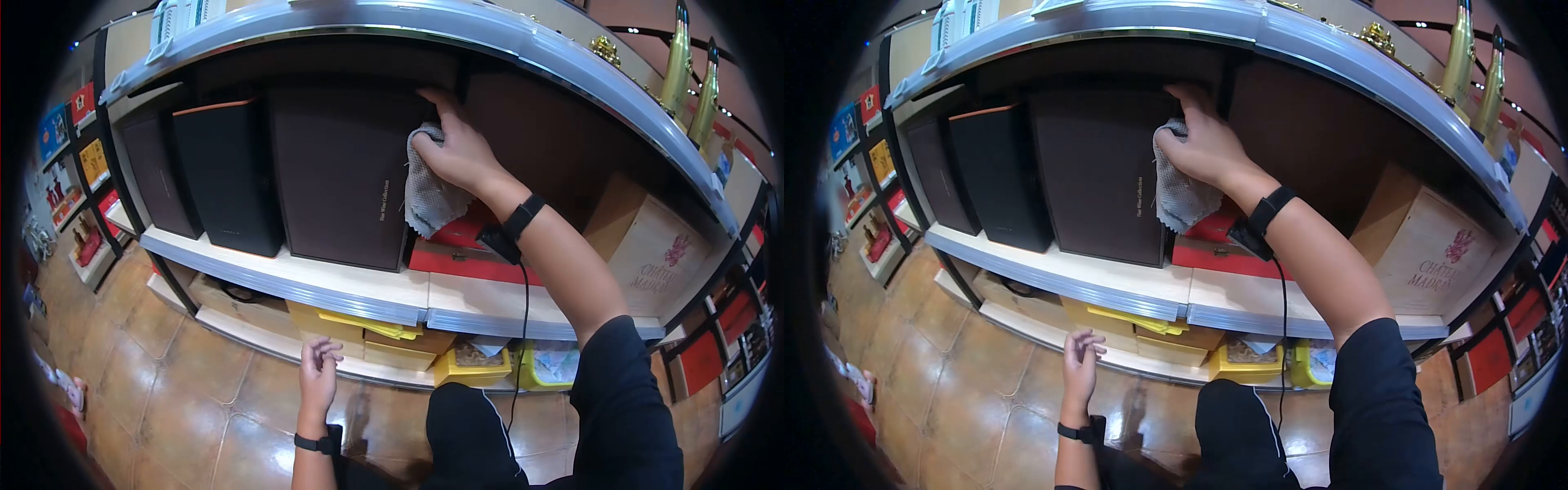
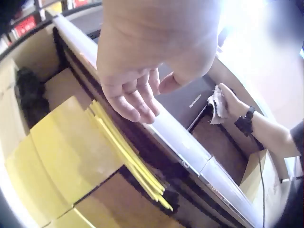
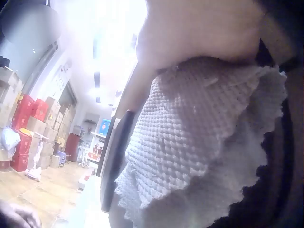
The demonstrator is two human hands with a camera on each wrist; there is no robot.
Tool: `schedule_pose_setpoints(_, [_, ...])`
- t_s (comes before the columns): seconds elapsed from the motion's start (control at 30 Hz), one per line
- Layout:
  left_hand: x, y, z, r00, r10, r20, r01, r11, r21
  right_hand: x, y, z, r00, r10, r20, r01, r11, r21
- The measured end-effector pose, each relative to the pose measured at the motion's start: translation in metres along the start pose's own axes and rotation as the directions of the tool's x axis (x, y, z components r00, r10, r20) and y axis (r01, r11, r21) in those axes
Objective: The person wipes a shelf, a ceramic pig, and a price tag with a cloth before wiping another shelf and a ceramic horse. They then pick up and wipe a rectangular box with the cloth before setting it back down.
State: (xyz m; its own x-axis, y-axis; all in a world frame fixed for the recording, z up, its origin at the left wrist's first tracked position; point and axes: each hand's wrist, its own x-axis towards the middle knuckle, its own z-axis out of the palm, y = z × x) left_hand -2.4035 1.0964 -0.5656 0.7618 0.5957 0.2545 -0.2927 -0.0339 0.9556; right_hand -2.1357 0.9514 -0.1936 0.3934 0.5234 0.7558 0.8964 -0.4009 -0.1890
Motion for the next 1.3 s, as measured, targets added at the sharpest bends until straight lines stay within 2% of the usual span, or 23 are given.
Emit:
schedule_pose_setpoints(0.13, [0.032, 0.069, -0.004, 0.995, 0.098, -0.021, -0.095, 0.986, 0.134, 0.000, -0.002, -0.001, 0.999, 0.029, 0.014, -0.030, 0.998, 0.061])
schedule_pose_setpoints(0.23, [0.056, 0.099, -0.003, 0.974, 0.227, 0.010, -0.223, 0.950, 0.220, -0.006, -0.007, -0.004, 1.000, 0.009, 0.002, -0.009, 0.998, 0.069])
schedule_pose_setpoints(0.33, [0.073, 0.127, 0.001, 0.967, 0.251, 0.031, -0.250, 0.927, 0.278, -0.015, -0.012, -0.005, 0.995, -0.083, -0.048, 0.085, 0.996, 0.029])
schedule_pose_setpoints(0.4, [0.089, 0.139, 0.000, 0.952, 0.301, 0.050, -0.299, 0.884, 0.359, -0.021, -0.018, -0.008, 0.993, -0.109, -0.051, 0.112, 0.990, 0.080])
schedule_pose_setpoints(0.5, [0.116, 0.178, 0.010, 0.923, 0.383, -0.030, -0.327, 0.825, 0.461, -0.028, -0.023, -0.009, 0.985, -0.155, -0.073, 0.161, 0.983, 0.093])
schedule_pose_setpoints(0.57, [0.140, 0.191, 0.007, 0.910, 0.401, -0.105, -0.341, 0.869, 0.359, -0.034, -0.026, -0.008, 0.981, -0.174, -0.088, 0.182, 0.978, 0.098])
schedule_pose_setpoints(0.63, [0.164, 0.205, 0.002, 0.910, 0.377, -0.174, -0.305, 0.892, 0.334, -0.038, -0.029, -0.009, 0.978, -0.183, -0.099, 0.195, 0.974, 0.119])
schedule_pose_setpoints(0.7, [0.177, 0.221, -0.002, 0.923, 0.340, -0.179, -0.273, 0.908, 0.318, -0.044, -0.034, -0.014, 0.982, -0.175, -0.072, 0.184, 0.970, 0.158])
schedule_pose_setpoints(0.73, [0.187, 0.220, -0.007, 0.923, 0.355, -0.151, -0.297, 0.903, 0.311, -0.047, -0.035, -0.016, 0.984, -0.171, -0.058, 0.179, 0.967, 0.180])
schedule_pose_setpoints(0.83, [0.196, 0.225, -0.017, 0.933, 0.355, -0.051, -0.329, 0.903, 0.276, -0.050, -0.030, -0.016, 0.953, -0.293, -0.080, 0.303, 0.926, 0.225])
schedule_pose_setpoints(0.93, [0.194, 0.227, -0.024, 0.944, 0.322, 0.068, -0.329, 0.919, 0.217, -0.059, -0.028, -0.012, 0.934, -0.319, -0.162, 0.356, 0.867, 0.347])
schedule_pose_setpoints(0.97, [0.193, 0.227, -0.026, 0.945, 0.309, 0.108, -0.325, 0.926, 0.194, -0.062, -0.028, -0.014, 0.948, -0.283, -0.144, 0.316, 0.886, 0.340])
schedule_pose_setpoints(1.07, [0.185, 0.219, -0.031, 0.963, 0.267, 0.031, -0.268, 0.940, 0.211, -0.068, -0.028, -0.017, 0.985, -0.166, -0.037, 0.169, 0.934, 0.316])
schedule_pose_setpoints(1.17, [0.176, 0.213, -0.027, 0.940, 0.341, 0.026, -0.341, 0.929, 0.147, -0.076, -0.044, -0.017, 0.986, -0.160, 0.047, 0.144, 0.960, 0.240])
schedule_pose_setpoints(1.2, [0.174, 0.213, -0.028, 0.940, 0.339, 0.029, -0.339, 0.931, 0.132, -0.077, -0.046, -0.015, 0.992, -0.088, 0.092, 0.050, 0.934, 0.355])
schedule_pose_setpoints(1.3, [0.168, 0.210, -0.030, 0.939, 0.345, 0.022, -0.345, 0.933, 0.103, -0.078, -0.046, -0.010, 0.980, 0.011, 0.197, -0.077, 0.941, 0.329])
